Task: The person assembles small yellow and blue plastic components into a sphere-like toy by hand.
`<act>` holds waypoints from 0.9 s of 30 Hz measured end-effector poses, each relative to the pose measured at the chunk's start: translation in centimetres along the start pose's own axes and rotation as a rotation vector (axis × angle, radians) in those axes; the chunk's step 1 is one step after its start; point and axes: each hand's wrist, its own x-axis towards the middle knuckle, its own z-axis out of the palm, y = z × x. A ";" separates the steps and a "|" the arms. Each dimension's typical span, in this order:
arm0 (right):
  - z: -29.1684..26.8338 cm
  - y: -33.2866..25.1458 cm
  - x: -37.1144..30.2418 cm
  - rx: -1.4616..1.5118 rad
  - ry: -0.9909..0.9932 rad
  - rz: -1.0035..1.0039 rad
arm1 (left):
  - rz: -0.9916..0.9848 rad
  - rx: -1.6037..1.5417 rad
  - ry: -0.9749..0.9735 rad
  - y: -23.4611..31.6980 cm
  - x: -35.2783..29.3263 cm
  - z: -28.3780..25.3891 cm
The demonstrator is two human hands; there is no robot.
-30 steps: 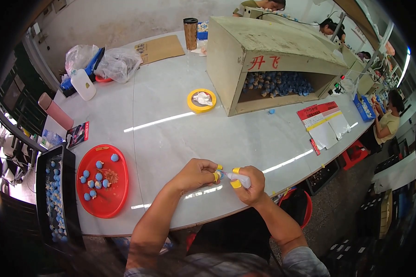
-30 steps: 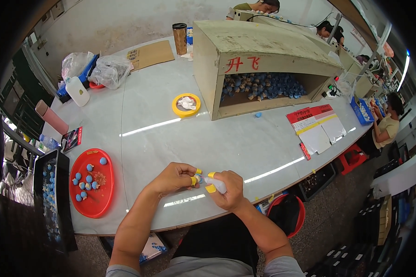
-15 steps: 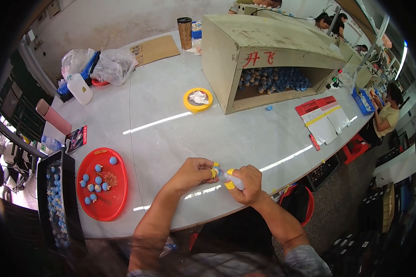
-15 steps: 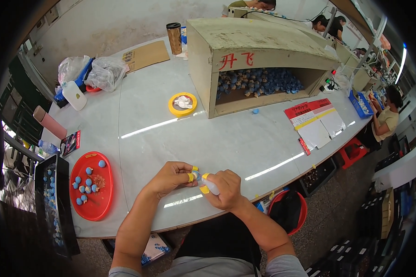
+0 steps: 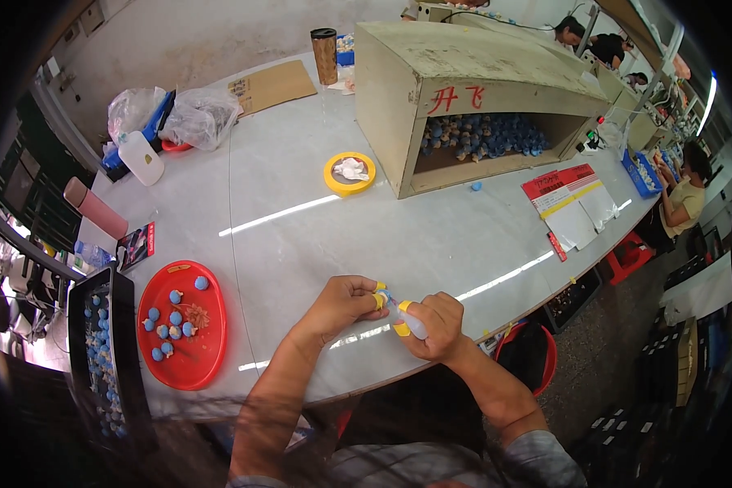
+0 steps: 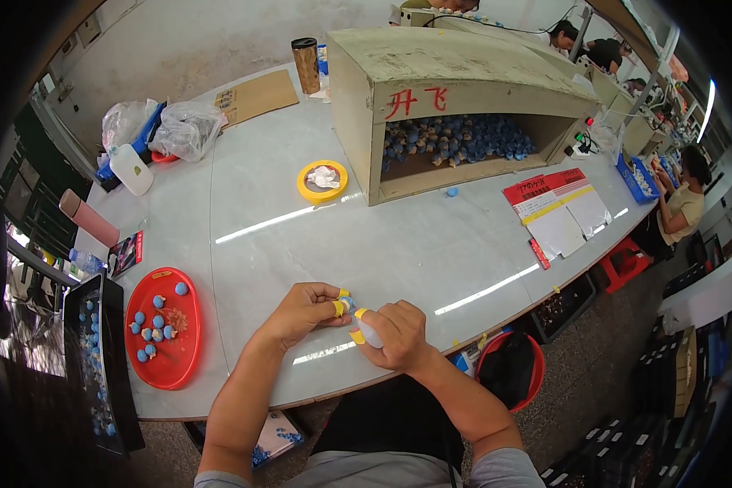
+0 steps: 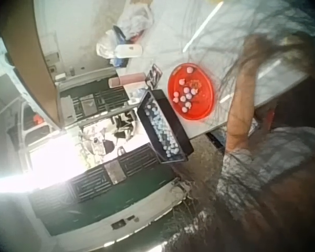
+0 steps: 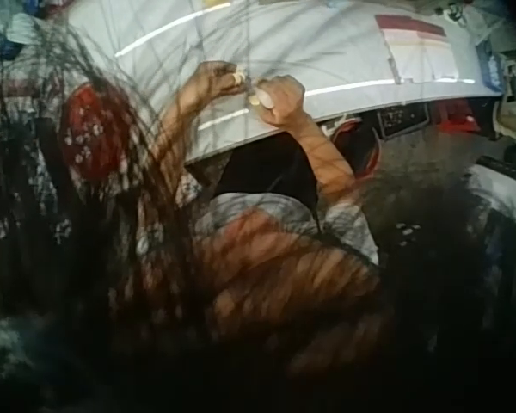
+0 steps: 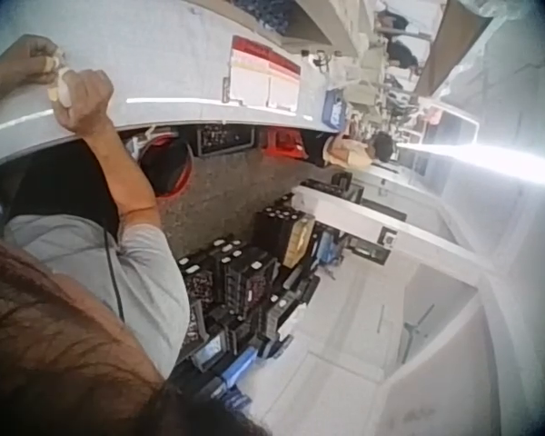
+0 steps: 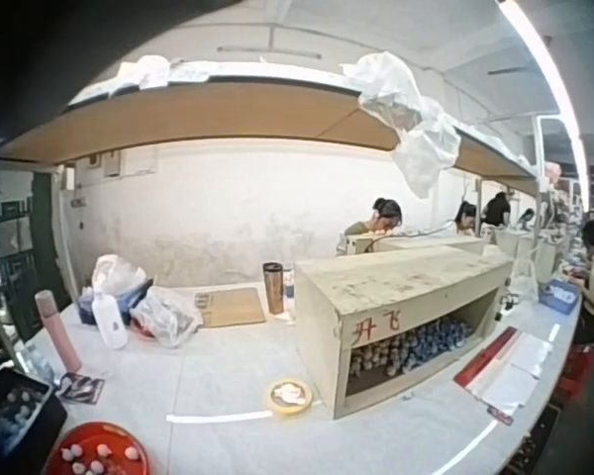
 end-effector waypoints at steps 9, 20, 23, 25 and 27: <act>-0.1 0.1 -0.2 0.047 -0.001 -0.010 | 0.024 0.016 0.005 -0.2 0.1 0.0; 0.3 0.3 -0.2 0.024 0.022 -0.009 | 0.033 0.043 -0.006 -0.2 0.1 0.0; 0.3 0.4 -0.3 0.025 0.022 -0.004 | 0.015 0.021 -0.002 -0.2 0.1 0.1; 0.3 0.4 -0.2 0.021 0.024 -0.014 | 0.015 0.020 -0.004 -0.1 0.0 0.1; 0.1 0.3 -0.2 0.022 0.019 -0.015 | 0.018 0.018 -0.007 0.0 -0.1 0.1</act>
